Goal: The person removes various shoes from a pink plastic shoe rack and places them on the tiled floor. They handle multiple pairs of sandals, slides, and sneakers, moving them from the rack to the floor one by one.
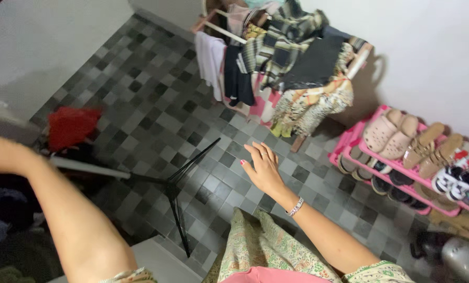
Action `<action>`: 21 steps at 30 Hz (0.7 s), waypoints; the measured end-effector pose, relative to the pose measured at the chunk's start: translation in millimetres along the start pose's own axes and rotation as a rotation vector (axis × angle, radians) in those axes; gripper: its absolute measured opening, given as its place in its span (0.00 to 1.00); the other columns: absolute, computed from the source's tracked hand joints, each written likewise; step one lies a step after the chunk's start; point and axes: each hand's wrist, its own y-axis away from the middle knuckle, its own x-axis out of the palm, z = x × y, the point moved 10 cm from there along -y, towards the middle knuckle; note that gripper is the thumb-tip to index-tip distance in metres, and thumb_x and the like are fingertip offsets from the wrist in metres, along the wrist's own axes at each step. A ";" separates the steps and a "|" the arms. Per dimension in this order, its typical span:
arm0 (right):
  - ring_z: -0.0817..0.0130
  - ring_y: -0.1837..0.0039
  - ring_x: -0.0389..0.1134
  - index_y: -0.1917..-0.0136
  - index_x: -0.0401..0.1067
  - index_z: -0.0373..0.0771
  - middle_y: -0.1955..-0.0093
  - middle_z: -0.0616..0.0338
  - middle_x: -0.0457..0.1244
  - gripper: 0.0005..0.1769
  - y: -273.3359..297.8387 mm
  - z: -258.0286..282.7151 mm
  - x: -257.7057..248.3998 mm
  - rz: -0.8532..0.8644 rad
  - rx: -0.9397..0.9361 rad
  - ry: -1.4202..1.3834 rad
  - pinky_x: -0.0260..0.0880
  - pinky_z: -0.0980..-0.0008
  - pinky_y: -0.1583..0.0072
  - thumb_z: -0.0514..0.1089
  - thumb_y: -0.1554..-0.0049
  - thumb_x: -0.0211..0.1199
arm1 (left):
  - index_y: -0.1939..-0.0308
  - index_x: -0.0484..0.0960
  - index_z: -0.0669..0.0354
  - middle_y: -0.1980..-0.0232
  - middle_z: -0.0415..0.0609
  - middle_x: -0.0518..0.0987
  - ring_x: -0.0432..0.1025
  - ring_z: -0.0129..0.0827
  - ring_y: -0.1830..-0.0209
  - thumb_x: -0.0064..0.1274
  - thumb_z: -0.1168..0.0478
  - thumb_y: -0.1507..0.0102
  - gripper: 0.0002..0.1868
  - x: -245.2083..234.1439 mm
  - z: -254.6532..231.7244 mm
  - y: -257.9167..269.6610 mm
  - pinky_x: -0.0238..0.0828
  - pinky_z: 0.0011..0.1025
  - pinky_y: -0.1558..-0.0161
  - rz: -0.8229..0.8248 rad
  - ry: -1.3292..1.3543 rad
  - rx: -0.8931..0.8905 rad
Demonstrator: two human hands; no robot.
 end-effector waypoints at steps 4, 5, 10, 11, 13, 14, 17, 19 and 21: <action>0.45 0.20 0.47 0.27 0.63 0.39 0.23 0.46 0.54 0.30 14.7 -33.6 -23.4 -0.016 0.076 0.004 0.42 0.45 0.25 0.53 0.39 0.59 | 0.63 0.83 0.70 0.64 0.57 0.87 0.80 0.46 0.64 0.68 0.41 0.36 0.30 -13.5 -7.8 44.9 0.77 0.47 0.57 -0.033 -0.462 -0.037; 0.45 0.20 0.47 0.27 0.63 0.40 0.23 0.47 0.54 0.30 20.0 -46.5 -30.1 -0.035 0.107 0.009 0.43 0.46 0.24 0.53 0.39 0.60 | 0.61 0.82 0.68 0.61 0.56 0.86 0.80 0.46 0.59 0.67 0.38 0.35 0.32 -18.4 -2.3 60.9 0.75 0.48 0.52 -0.024 -0.623 -0.206; 0.45 0.21 0.49 0.27 0.63 0.41 0.23 0.45 0.54 0.32 55.9 -88.8 -56.3 -0.137 0.199 0.052 0.45 0.46 0.24 0.54 0.40 0.62 | 0.24 0.54 0.67 0.20 0.60 0.55 0.58 0.52 0.19 0.53 0.54 0.33 0.39 24.9 -115.4 200.9 0.63 0.50 0.21 0.075 -0.512 0.144; 0.44 0.21 0.49 0.27 0.63 0.41 0.23 0.44 0.54 0.32 66.0 -97.7 -64.4 -0.153 0.221 0.069 0.44 0.45 0.25 0.53 0.41 0.62 | 0.24 0.56 0.66 0.22 0.63 0.56 0.59 0.53 0.21 0.56 0.51 0.31 0.39 41.7 -139.5 234.6 0.64 0.50 0.27 0.179 -0.524 0.103; 0.43 0.21 0.48 0.27 0.62 0.40 0.23 0.42 0.53 0.33 88.9 -114.0 -81.9 -0.192 0.241 0.127 0.44 0.44 0.25 0.53 0.41 0.62 | 0.24 0.57 0.67 0.23 0.65 0.58 0.61 0.53 0.23 0.57 0.49 0.28 0.39 67.3 -195.6 309.2 0.63 0.51 0.30 0.401 -0.410 0.012; 0.42 0.21 0.48 0.27 0.62 0.39 0.22 0.41 0.52 0.33 98.6 -120.5 -93.4 -0.215 0.239 0.166 0.45 0.43 0.26 0.53 0.41 0.62 | 0.23 0.55 0.69 0.22 0.64 0.58 0.61 0.53 0.22 0.56 0.49 0.27 0.39 74.7 -228.4 344.4 0.62 0.53 0.26 0.516 -0.285 -0.038; 0.43 0.21 0.49 0.27 0.63 0.40 0.22 0.42 0.52 0.34 134.5 -151.8 -129.4 -0.290 0.279 0.271 0.46 0.43 0.26 0.53 0.42 0.63 | 0.30 0.65 0.71 0.25 0.64 0.64 0.57 0.59 0.19 0.54 0.64 0.34 0.29 74.1 -371.7 436.4 0.54 0.56 0.19 0.716 -0.108 0.279; 0.43 0.21 0.49 0.27 0.63 0.40 0.22 0.42 0.52 0.34 165.1 -174.4 -151.1 -0.332 0.315 0.317 0.47 0.43 0.27 0.53 0.43 0.64 | 0.29 0.63 0.69 0.26 0.64 0.65 0.56 0.58 0.20 0.58 0.61 0.35 0.33 68.9 -438.5 489.2 0.53 0.55 0.20 0.960 0.042 0.276; 0.41 0.22 0.49 0.26 0.63 0.39 0.22 0.41 0.51 0.35 194.3 -196.6 -170.4 -0.364 0.341 0.348 0.47 0.42 0.27 0.54 0.43 0.64 | 0.27 0.63 0.66 0.23 0.65 0.61 0.52 0.63 0.21 0.62 0.58 0.41 0.41 57.2 -489.0 544.1 0.50 0.55 0.27 1.153 -0.005 0.257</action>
